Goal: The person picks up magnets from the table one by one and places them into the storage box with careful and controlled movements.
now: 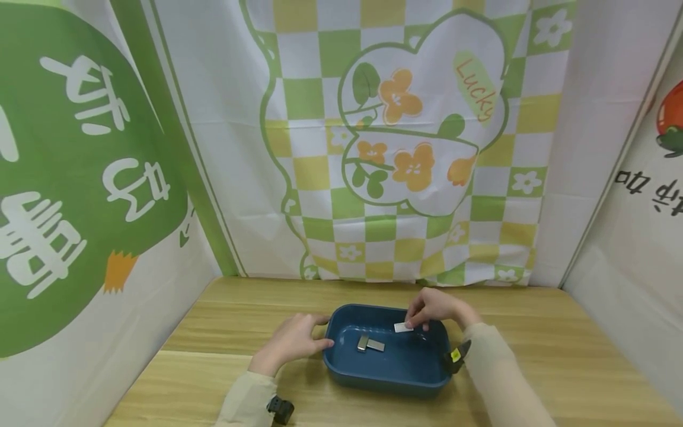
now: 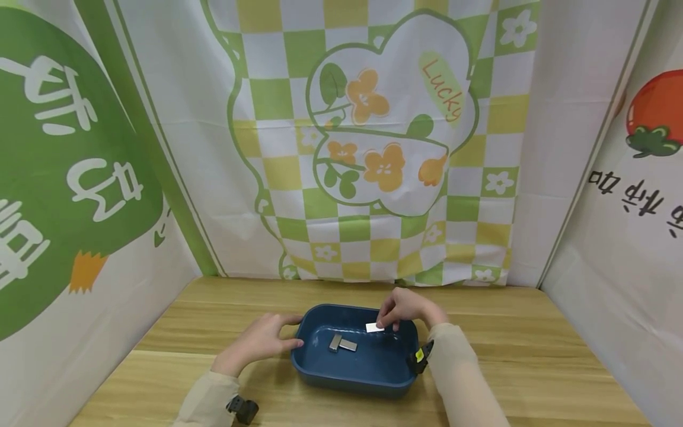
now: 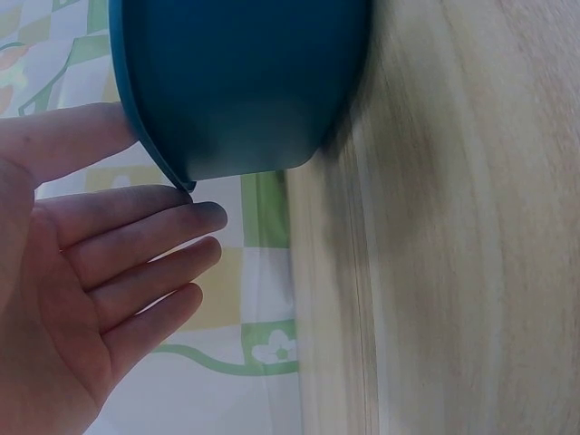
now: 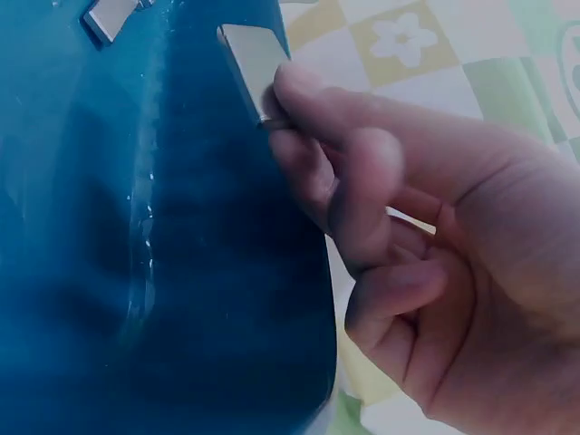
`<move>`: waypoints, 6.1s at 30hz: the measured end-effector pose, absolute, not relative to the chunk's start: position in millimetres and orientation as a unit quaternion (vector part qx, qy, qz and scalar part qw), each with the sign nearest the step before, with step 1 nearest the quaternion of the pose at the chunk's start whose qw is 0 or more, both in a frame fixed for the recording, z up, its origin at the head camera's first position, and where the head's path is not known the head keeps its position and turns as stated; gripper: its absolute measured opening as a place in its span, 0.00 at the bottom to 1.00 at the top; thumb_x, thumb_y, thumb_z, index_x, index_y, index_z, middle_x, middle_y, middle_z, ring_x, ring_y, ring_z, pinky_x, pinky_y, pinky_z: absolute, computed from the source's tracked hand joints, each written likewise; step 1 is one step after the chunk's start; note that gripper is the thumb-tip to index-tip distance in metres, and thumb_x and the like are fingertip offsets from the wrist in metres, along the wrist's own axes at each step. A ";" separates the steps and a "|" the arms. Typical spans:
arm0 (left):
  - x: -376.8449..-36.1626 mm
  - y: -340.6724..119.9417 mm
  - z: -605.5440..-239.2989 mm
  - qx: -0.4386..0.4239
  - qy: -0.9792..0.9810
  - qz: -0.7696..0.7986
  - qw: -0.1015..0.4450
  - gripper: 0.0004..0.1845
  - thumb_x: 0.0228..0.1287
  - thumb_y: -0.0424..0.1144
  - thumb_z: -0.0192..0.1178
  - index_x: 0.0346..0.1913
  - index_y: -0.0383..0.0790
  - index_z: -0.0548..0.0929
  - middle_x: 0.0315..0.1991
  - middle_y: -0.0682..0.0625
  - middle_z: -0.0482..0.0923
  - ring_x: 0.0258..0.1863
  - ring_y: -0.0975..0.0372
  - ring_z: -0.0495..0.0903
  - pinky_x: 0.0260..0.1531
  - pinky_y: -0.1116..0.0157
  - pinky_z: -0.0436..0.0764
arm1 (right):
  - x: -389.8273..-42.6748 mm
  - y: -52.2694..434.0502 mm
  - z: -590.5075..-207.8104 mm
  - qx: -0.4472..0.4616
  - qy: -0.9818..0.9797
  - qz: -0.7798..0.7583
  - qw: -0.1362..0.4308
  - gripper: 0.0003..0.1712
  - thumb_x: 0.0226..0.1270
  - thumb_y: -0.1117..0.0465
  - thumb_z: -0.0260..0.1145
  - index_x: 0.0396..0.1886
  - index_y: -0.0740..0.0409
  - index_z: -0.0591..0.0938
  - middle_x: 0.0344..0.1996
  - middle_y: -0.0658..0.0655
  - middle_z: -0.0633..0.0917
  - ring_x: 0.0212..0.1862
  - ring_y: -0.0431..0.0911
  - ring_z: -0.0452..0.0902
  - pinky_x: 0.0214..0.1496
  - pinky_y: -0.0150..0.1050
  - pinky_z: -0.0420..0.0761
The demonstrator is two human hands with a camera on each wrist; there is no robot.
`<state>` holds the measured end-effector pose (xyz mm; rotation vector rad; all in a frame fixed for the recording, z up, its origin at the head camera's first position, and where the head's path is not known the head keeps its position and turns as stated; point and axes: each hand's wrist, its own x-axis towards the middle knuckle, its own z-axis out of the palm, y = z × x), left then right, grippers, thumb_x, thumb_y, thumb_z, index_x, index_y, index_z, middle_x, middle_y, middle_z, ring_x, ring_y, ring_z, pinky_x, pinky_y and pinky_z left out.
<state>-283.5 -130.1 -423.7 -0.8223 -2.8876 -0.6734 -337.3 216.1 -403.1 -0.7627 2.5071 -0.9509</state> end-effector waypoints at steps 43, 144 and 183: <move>-282.9 -129.1 -423.0 -0.275 -0.930 -0.241 0.033 0.28 0.56 0.48 0.67 0.55 0.35 0.80 0.53 0.40 0.80 0.52 0.44 0.80 0.50 0.46 0.79 | -319.9 258.5 -402.2 -0.257 0.883 -0.377 0.110 0.17 0.66 0.51 0.63 0.46 0.56 0.83 0.36 0.57 0.85 0.36 0.48 0.78 0.33 0.43 0.77; -283.3 -128.8 -426.1 -0.276 -0.930 -0.239 0.033 0.28 0.57 0.48 0.66 0.56 0.33 0.79 0.55 0.39 0.79 0.52 0.45 0.80 0.50 0.47 0.79 | -257.7 340.3 -463.4 -0.185 0.892 -0.399 0.101 0.20 0.60 0.60 0.67 0.48 0.68 0.79 0.39 0.58 0.84 0.39 0.38 0.78 0.40 0.29 0.76; -282.9 -129.0 -424.5 -0.270 -0.933 -0.237 0.028 0.28 0.56 0.47 0.67 0.56 0.34 0.79 0.53 0.41 0.80 0.51 0.48 0.81 0.49 0.48 0.80 | -265.3 337.6 -469.6 -0.120 0.910 -0.380 0.115 0.17 0.53 0.55 0.73 0.39 0.60 0.83 0.32 0.53 0.83 0.36 0.45 0.75 0.39 0.38 0.75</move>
